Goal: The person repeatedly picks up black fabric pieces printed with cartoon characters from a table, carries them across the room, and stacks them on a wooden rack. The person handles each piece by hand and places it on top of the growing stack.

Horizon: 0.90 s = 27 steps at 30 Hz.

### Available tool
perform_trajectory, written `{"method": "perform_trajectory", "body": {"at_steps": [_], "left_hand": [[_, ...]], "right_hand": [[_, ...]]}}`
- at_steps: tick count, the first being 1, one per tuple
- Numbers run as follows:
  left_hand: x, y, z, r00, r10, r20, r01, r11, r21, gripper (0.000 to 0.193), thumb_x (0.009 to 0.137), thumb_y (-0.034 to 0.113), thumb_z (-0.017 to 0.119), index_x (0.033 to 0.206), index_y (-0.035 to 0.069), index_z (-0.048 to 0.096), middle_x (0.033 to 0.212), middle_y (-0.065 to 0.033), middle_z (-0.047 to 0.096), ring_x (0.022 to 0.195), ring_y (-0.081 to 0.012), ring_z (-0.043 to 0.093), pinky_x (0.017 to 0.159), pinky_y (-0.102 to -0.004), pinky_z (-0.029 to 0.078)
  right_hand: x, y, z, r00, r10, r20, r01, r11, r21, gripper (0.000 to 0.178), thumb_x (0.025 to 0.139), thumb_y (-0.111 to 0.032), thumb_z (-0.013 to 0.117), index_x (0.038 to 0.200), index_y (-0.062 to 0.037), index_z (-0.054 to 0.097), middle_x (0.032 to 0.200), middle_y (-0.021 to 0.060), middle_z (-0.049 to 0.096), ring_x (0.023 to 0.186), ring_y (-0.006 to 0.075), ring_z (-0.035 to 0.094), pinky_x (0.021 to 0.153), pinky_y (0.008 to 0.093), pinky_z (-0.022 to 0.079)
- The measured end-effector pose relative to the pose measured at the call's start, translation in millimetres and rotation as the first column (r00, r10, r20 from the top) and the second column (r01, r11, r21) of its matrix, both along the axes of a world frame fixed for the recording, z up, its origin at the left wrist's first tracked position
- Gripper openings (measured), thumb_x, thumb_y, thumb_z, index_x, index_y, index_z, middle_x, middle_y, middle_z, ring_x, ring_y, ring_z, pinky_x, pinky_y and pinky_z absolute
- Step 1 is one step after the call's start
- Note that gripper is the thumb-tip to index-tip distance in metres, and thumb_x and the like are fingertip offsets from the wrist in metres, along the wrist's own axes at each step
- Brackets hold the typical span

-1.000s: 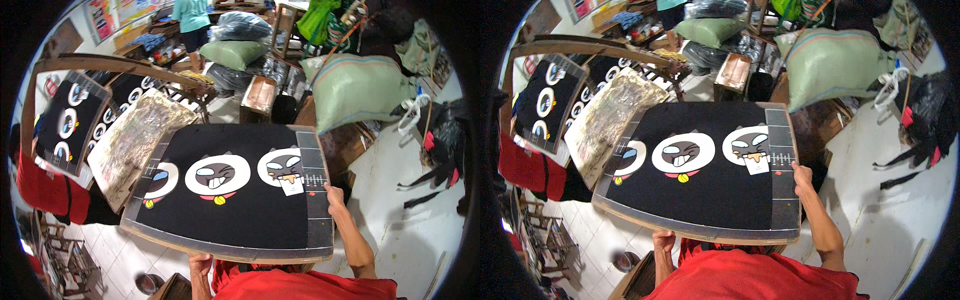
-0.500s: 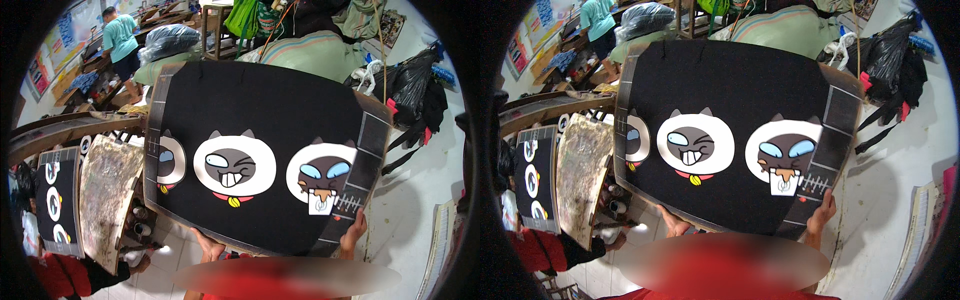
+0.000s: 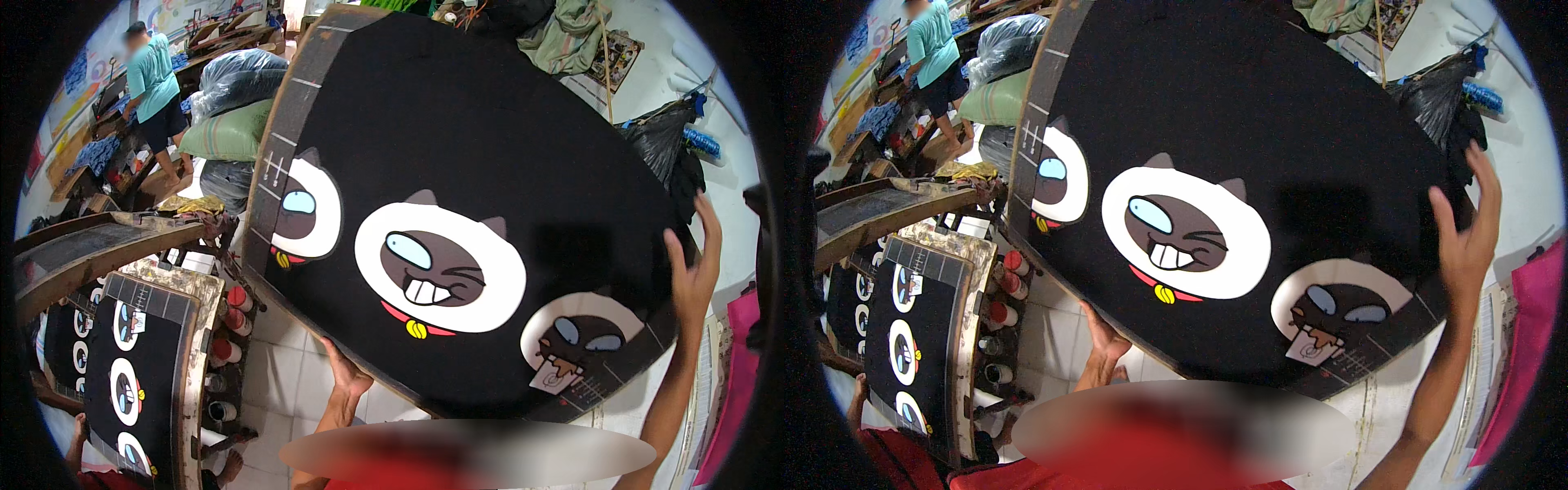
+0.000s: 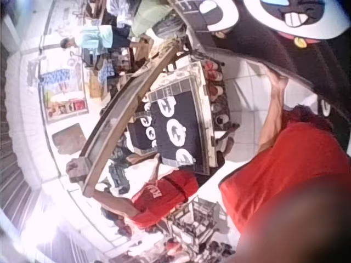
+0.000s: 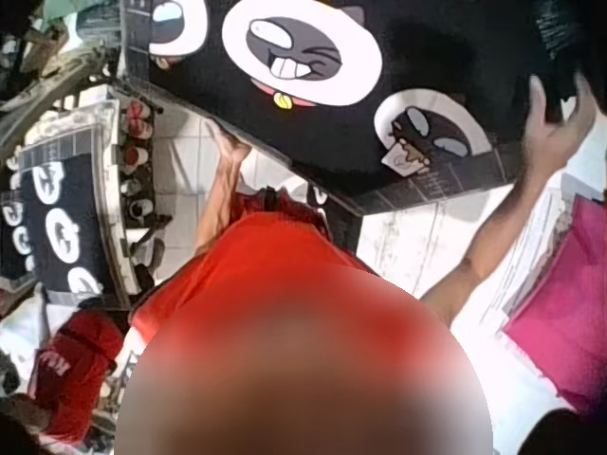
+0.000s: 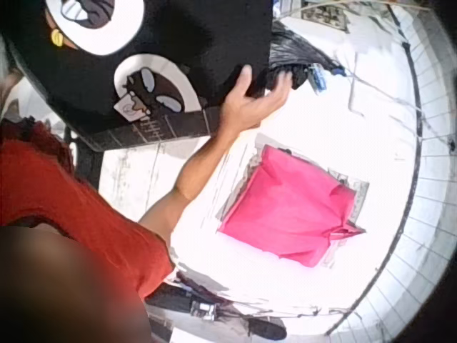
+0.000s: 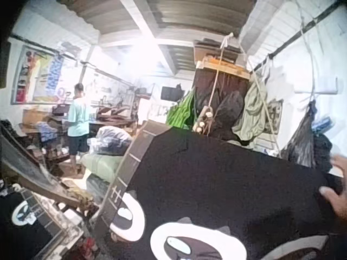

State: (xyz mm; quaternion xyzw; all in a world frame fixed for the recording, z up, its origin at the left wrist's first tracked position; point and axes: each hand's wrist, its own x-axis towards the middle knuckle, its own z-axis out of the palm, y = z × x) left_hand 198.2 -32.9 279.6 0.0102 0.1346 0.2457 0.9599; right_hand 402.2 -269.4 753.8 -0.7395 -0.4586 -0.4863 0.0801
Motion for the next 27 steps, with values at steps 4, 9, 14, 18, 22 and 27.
{"method": "perform_trajectory", "body": {"at_steps": [4, 9, 14, 18, 22, 27], "left_hand": [[0, 11, 2, 0.996, -0.073, 0.049, 0.072, 0.997, 0.018, 0.099, 0.067, 0.082, 0.041, 0.140, 0.015, 0.033, 0.144, -0.0072, 0.033, 0.130, -0.0293, 0.032, 0.107, -0.0489, 0.024], [13, 23, 20, 0.996, -0.087, -0.015, 0.088, 0.993, 0.082, 0.105, 0.065, 0.084, 0.042, 0.141, 0.013, 0.030, 0.145, -0.0106, 0.030, 0.131, -0.0314, 0.030, 0.107, -0.0527, 0.022], [12, 36, 52, 0.986, -0.129, -0.104, 0.147, 0.971, 0.187, 0.105, 0.067, 0.084, 0.040, 0.143, 0.012, 0.027, 0.147, -0.0117, 0.028, 0.134, -0.0319, 0.026, 0.107, -0.0529, 0.022], [20, 45, 80, 0.973, -0.181, -0.144, 0.209, 0.955, 0.212, 0.105, 0.070, 0.083, 0.038, 0.145, 0.012, 0.021, 0.149, -0.0129, 0.021, 0.135, -0.0333, 0.022, 0.106, -0.0543, 0.021], [26, 49, 98, 0.969, -0.184, -0.164, 0.226, 0.928, 0.295, 0.107, 0.069, 0.083, 0.040, 0.146, 0.012, 0.015, 0.150, -0.0141, 0.017, 0.136, -0.0340, 0.019, 0.106, -0.0551, 0.020], [34, 52, 104, 0.961, -0.211, -0.181, 0.258, 0.918, 0.302, 0.109, 0.068, 0.084, 0.039, 0.146, 0.011, 0.015, 0.150, -0.0151, 0.017, 0.136, -0.0342, 0.020, 0.106, -0.0557, 0.020]], "right_hand": [[-1, 55, 50, 0.904, 0.025, -0.427, -0.096, 0.985, -0.145, 0.068, 0.073, -0.014, 0.071, 0.133, -0.0024, 0.040, 0.129, 0.0174, 0.047, 0.122, 0.0235, 0.043, 0.103, 0.0345, 0.032], [25, 57, 65, 0.447, -0.015, -0.895, -0.251, 0.958, -0.142, 0.055, 0.062, -0.015, 0.074, 0.111, 0.0042, 0.059, 0.097, 0.0050, 0.064, 0.088, 0.0146, 0.060, 0.083, 0.0282, 0.047], [37, 11, 56, 0.375, 0.005, -0.927, -0.175, 0.982, -0.065, 0.057, 0.062, -0.021, 0.076, 0.111, 0.0025, 0.059, 0.099, 0.0054, 0.063, 0.088, 0.0142, 0.060, 0.082, 0.0276, 0.046], [46, -16, 55, 0.362, 0.077, -0.929, -0.138, 0.990, 0.028, 0.059, 0.064, -0.026, 0.077, 0.111, 0.0035, 0.057, 0.099, 0.0061, 0.063, 0.087, 0.0149, 0.060, 0.082, 0.0277, 0.046], [46, -36, 50, 0.370, 0.109, -0.923, -0.101, 0.992, 0.077, 0.059, 0.065, -0.024, 0.076, 0.112, 0.0048, 0.056, 0.100, 0.0067, 0.063, 0.088, 0.0154, 0.060, 0.082, 0.0277, 0.046], [54, -53, 41, 0.325, 0.124, -0.938, -0.062, 0.992, 0.109, 0.057, 0.067, -0.019, 0.075, 0.114, 0.0050, 0.056, 0.100, 0.0070, 0.064, 0.088, 0.0153, 0.060, 0.083, 0.0280, 0.046]]}}
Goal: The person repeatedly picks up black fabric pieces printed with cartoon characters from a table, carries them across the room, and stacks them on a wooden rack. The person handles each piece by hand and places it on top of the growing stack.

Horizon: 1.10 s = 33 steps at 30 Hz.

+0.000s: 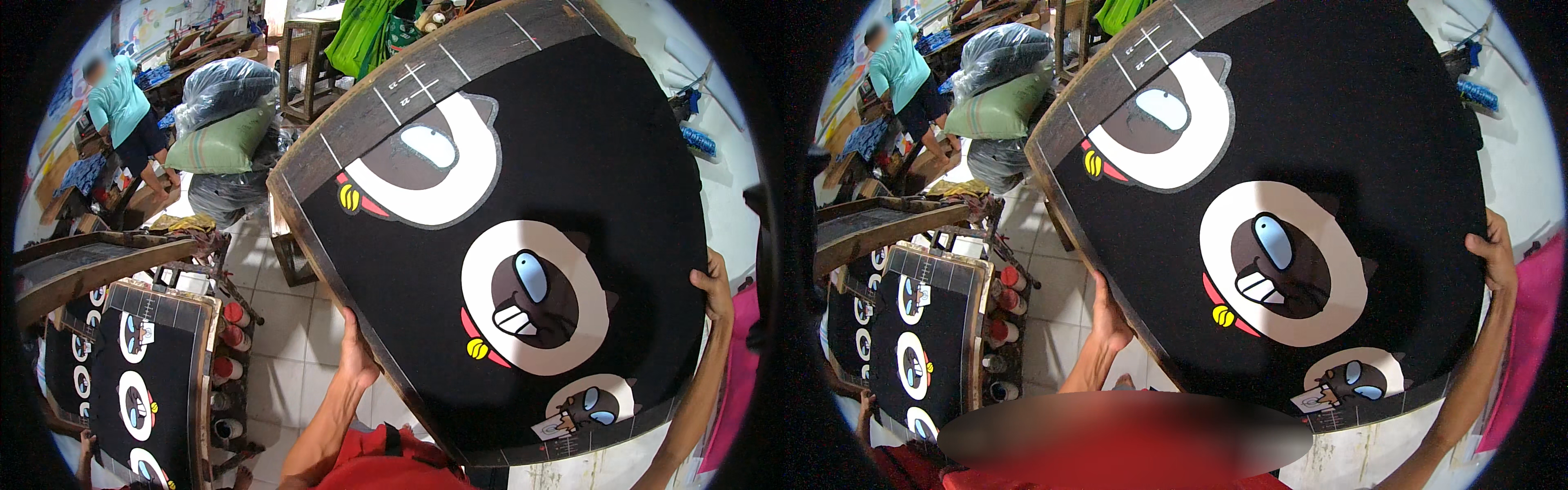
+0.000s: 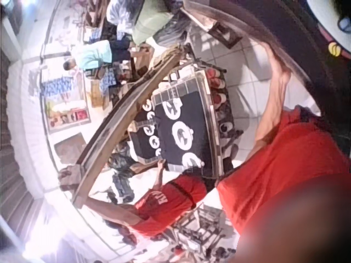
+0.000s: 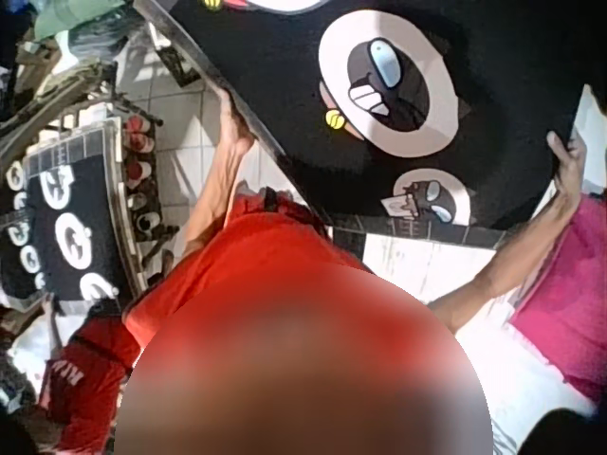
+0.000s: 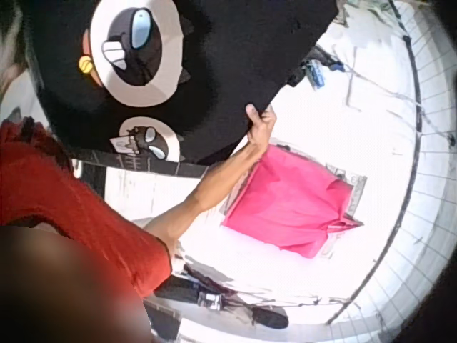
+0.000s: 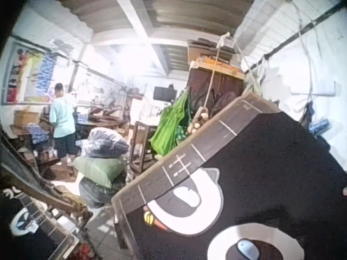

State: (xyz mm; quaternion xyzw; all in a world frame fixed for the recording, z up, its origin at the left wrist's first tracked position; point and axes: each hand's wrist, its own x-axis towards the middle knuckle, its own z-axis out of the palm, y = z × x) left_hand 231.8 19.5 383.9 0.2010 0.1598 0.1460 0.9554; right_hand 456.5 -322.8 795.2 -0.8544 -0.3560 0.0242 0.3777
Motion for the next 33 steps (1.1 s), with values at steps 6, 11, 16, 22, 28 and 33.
{"method": "perform_trajectory", "body": {"at_steps": [6, 11, 16, 22, 28, 33], "left_hand": [[4, 5, -2, 1.000, -0.020, -0.020, 0.020, 1.000, 0.011, 0.107, 0.069, 0.083, 0.040, 0.145, 0.011, 0.017, 0.149, -0.0154, 0.020, 0.135, -0.0341, 0.021, 0.106, -0.0551, 0.020], [9, 8, 1, 0.999, 0.009, -0.036, -0.010, 1.000, -0.026, 0.097, 0.074, 0.078, 0.040, 0.142, 0.011, 0.027, 0.144, -0.0132, 0.030, 0.130, -0.0312, 0.031, 0.104, -0.0498, 0.026], [31, 11, -24, 0.999, -0.033, 0.024, 0.033, 0.999, -0.001, 0.100, 0.073, 0.080, 0.038, 0.144, 0.011, 0.021, 0.148, -0.0134, 0.024, 0.134, -0.0323, 0.025, 0.106, -0.0510, 0.024], [96, 42, -140, 0.919, -0.050, -0.392, 0.135, 0.972, 0.193, 0.103, 0.073, 0.077, 0.046, 0.142, 0.005, 0.023, 0.141, -0.0203, 0.032, 0.130, -0.0325, 0.032, 0.103, -0.0506, 0.027], [17, 29, -292, 0.633, -0.052, -0.772, 0.391, 0.882, 0.262, 0.090, 0.077, 0.068, 0.053, 0.136, 0.003, 0.034, 0.119, -0.0183, 0.055, 0.105, -0.0286, 0.053, 0.086, -0.0456, 0.039], [-151, -19, -368, 0.397, -0.127, -0.909, 0.424, 0.904, 0.059, 0.069, 0.082, 0.057, 0.056, 0.130, 0.011, 0.041, 0.096, -0.0121, 0.064, 0.078, -0.0244, 0.062, 0.064, -0.0394, 0.047]], "right_hand": [[14, -20, -10, 0.998, -0.067, 0.005, 0.067, 0.997, 0.028, 0.058, 0.065, -0.020, 0.078, 0.113, 0.0037, 0.056, 0.098, 0.0069, 0.065, 0.083, 0.0151, 0.061, 0.080, 0.0281, 0.047], [32, -32, -12, 0.994, -0.071, -0.079, 0.070, 0.997, -0.014, 0.059, 0.062, -0.019, 0.080, 0.112, 0.0029, 0.056, 0.100, 0.0069, 0.064, 0.085, 0.0163, 0.061, 0.080, 0.0297, 0.047], [22, -26, 2, 0.960, -0.008, -0.278, -0.035, 0.988, -0.149, 0.065, 0.058, -0.015, 0.076, 0.116, 0.0030, 0.054, 0.108, 0.0087, 0.061, 0.096, 0.0181, 0.057, 0.087, 0.0310, 0.043], [3, 32, -69, 0.991, -0.028, 0.134, 0.066, 0.954, -0.293, 0.067, 0.060, -0.021, 0.075, 0.118, 0.0039, 0.053, 0.116, 0.0145, 0.058, 0.105, 0.0259, 0.053, 0.096, 0.0344, 0.037], [25, 74, -270, 0.997, 0.057, 0.044, -0.027, 0.864, -0.503, 0.040, 0.066, -0.030, 0.072, 0.079, 0.0058, 0.059, 0.070, 0.0248, 0.057, 0.069, 0.0358, 0.058, 0.065, 0.0463, 0.042], [40, 72, -423, 0.998, -0.052, -0.029, 0.026, 0.825, -0.565, 0.028, 0.069, -0.020, 0.066, 0.083, 0.0035, 0.061, 0.082, 0.0280, 0.061, 0.085, 0.0435, 0.059, 0.078, 0.0477, 0.047]]}}
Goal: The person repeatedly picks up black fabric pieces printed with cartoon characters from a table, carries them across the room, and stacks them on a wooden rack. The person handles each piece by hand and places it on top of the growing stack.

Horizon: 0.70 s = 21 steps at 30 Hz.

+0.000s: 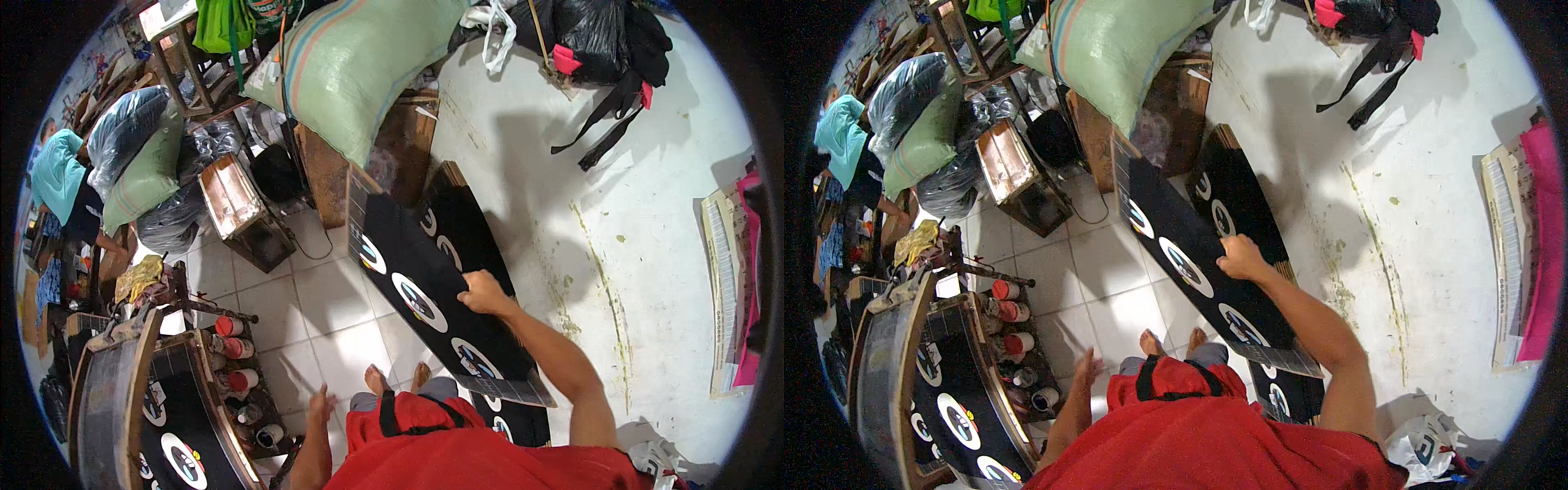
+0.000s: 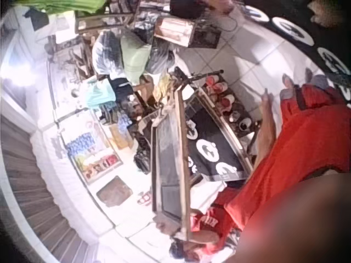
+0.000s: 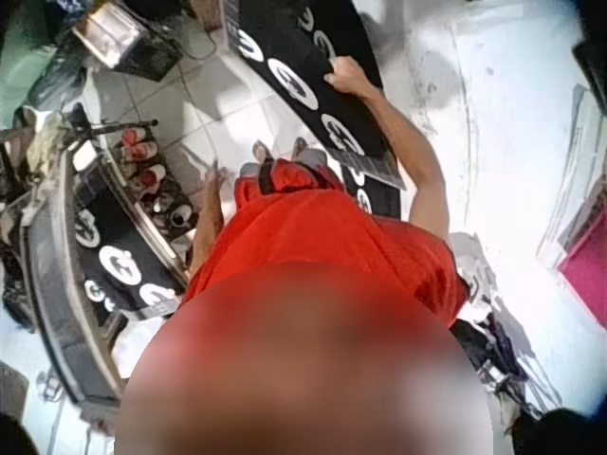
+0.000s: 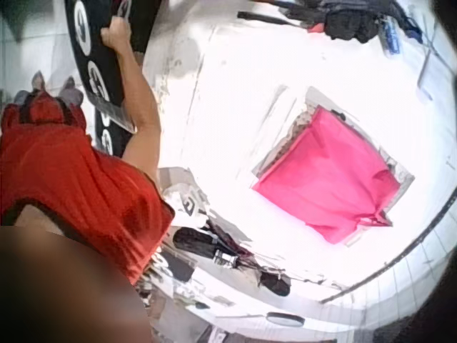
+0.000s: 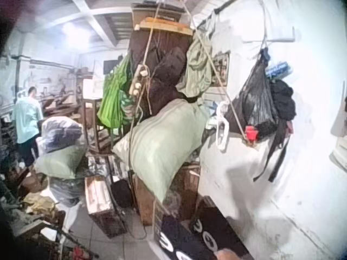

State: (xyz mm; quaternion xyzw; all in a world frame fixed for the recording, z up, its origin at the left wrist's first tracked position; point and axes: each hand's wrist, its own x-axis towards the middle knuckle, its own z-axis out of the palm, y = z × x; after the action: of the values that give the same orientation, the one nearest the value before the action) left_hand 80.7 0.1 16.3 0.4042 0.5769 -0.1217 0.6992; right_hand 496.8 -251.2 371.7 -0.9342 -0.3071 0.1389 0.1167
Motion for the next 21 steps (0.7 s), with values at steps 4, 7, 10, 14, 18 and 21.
{"method": "perform_trajectory", "body": {"at_steps": [4, 7, 10, 14, 18, 21], "left_hand": [[-105, -45, -5, 0.980, 0.064, -0.190, -0.086, 0.990, -0.115, 0.057, 0.084, 0.047, 0.059, 0.120, 0.005, 0.050, 0.107, -0.0171, 0.062, 0.083, -0.0254, 0.060, 0.069, -0.0411, 0.043], [-141, -65, 16, 0.949, 0.009, -0.315, -0.068, 0.982, -0.175, 0.049, 0.086, 0.045, 0.056, 0.119, 0.010, 0.052, 0.108, -0.0153, 0.062, 0.079, -0.0253, 0.059, 0.067, -0.0407, 0.043], [-128, -77, 32, 0.927, 0.065, -0.370, -0.129, 0.980, -0.150, 0.048, 0.086, 0.046, 0.056, 0.118, 0.010, 0.053, 0.108, -0.0151, 0.062, 0.076, -0.0250, 0.060, 0.064, -0.0405, 0.044], [-46, -74, 48, 0.912, 0.261, -0.317, -0.287, 0.957, -0.038, 0.046, 0.086, 0.041, 0.058, 0.119, 0.011, 0.050, 0.104, -0.0121, 0.063, 0.081, -0.0241, 0.061, 0.068, -0.0396, 0.044], [72, -73, 85, 0.940, 0.333, -0.080, -0.330, 0.943, 0.046, 0.045, 0.086, 0.037, 0.059, 0.118, 0.006, 0.050, 0.102, -0.0102, 0.063, 0.084, -0.0207, 0.061, 0.073, -0.0355, 0.044], [139, -82, 121, 0.969, 0.246, -0.016, -0.243, 0.966, 0.090, 0.043, 0.086, 0.035, 0.061, 0.113, 0.003, 0.053, 0.099, -0.0088, 0.063, 0.085, -0.0178, 0.061, 0.072, -0.0321, 0.044]], "right_hand": [[5, -33, -77, 0.993, -0.096, -0.068, 0.091, 0.992, -0.084, 0.027, 0.065, -0.014, 0.057, 0.085, 0.0042, 0.061, 0.089, 0.0298, 0.060, 0.088, 0.0454, 0.058, 0.081, 0.0502, 0.046], [15, -58, -115, 0.977, -0.183, -0.113, 0.170, 0.978, -0.120, 0.028, 0.066, -0.014, 0.057, 0.086, 0.0050, 0.061, 0.090, 0.0297, 0.060, 0.089, 0.0453, 0.058, 0.082, 0.0508, 0.046], [37, -85, -143, 0.959, -0.244, -0.143, 0.212, 0.955, -0.210, 0.036, 0.067, -0.016, 0.059, 0.097, 0.0048, 0.061, 0.094, 0.0282, 0.061, 0.094, 0.0424, 0.057, 0.085, 0.0482, 0.045], [71, -111, -171, 0.926, -0.303, -0.227, 0.257, 0.943, -0.212, 0.035, 0.070, -0.015, 0.058, 0.099, 0.0036, 0.060, 0.100, 0.0297, 0.059, 0.098, 0.0441, 0.056, 0.086, 0.0492, 0.045], [106, -120, -194, 0.891, -0.374, -0.258, 0.301, 0.911, -0.283, 0.037, 0.071, -0.014, 0.059, 0.104, 0.0027, 0.060, 0.105, 0.0288, 0.058, 0.101, 0.0428, 0.055, 0.088, 0.0485, 0.044], [138, -119, -208, 0.881, -0.388, -0.269, 0.307, 0.904, -0.298, 0.036, 0.072, -0.014, 0.059, 0.103, 0.0040, 0.060, 0.105, 0.0284, 0.058, 0.101, 0.0422, 0.056, 0.089, 0.0478, 0.044]]}}
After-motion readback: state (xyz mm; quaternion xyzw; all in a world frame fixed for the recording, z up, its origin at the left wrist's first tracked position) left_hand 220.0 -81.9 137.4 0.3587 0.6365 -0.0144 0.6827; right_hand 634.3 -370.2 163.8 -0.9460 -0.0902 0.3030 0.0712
